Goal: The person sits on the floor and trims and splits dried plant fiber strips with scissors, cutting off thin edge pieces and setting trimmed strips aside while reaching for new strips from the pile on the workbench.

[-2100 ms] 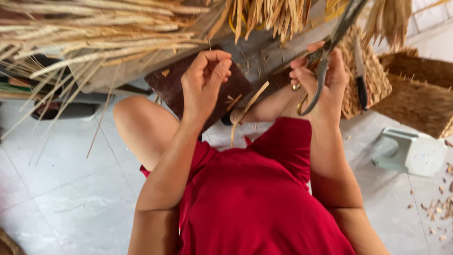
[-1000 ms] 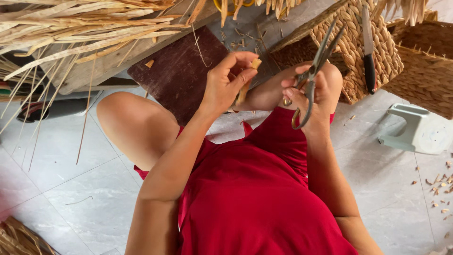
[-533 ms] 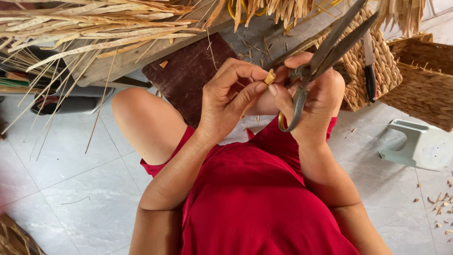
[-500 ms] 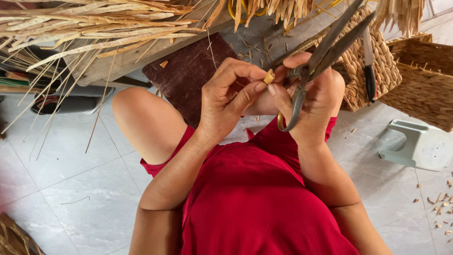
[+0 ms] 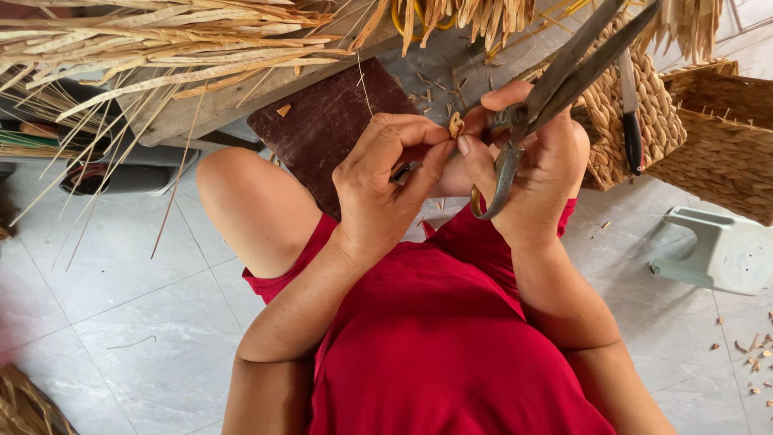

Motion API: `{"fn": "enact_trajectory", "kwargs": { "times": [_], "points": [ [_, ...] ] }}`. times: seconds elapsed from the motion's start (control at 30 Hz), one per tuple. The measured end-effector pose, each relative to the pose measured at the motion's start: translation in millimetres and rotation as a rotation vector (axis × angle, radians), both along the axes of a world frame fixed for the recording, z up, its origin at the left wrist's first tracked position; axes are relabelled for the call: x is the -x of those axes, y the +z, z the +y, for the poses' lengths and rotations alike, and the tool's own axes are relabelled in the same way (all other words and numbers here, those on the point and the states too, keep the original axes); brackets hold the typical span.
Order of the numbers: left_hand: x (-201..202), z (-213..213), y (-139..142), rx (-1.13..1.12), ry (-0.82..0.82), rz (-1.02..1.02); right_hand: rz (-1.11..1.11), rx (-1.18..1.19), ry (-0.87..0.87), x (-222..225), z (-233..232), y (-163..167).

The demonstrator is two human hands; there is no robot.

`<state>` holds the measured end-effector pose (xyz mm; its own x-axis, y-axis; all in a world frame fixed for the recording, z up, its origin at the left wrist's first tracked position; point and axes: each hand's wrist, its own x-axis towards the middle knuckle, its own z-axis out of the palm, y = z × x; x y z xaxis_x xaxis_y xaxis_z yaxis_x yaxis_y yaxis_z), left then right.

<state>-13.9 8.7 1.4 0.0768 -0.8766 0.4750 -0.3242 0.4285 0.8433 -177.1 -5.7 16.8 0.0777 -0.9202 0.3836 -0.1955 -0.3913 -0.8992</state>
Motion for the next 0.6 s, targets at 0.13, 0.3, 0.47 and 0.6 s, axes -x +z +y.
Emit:
{"fn": "enact_trajectory", "kwargs": {
  "times": [0.13, 0.3, 0.47, 0.6],
  "points": [
    [1.1, -2.5, 0.6, -0.005, -0.009, 0.017, -0.067, -0.12, -0.03, -1.6, 0.5, 3.3],
    [-0.2, -6.5, -1.5, -0.04, -0.029, 0.005, 0.023, 0.025, 0.027, 2.0, -1.2, -1.4],
    [-2.8, -8.9, -1.4, -0.163, -0.213, 0.301, -0.141, -0.08, 0.024, 2.9, -0.7, -3.2],
    [-5.0, -10.0, 0.0, -0.139, -0.171, 0.214, -0.154, -0.065, 0.011, -1.0, -2.8, -1.2]
  ]
}}
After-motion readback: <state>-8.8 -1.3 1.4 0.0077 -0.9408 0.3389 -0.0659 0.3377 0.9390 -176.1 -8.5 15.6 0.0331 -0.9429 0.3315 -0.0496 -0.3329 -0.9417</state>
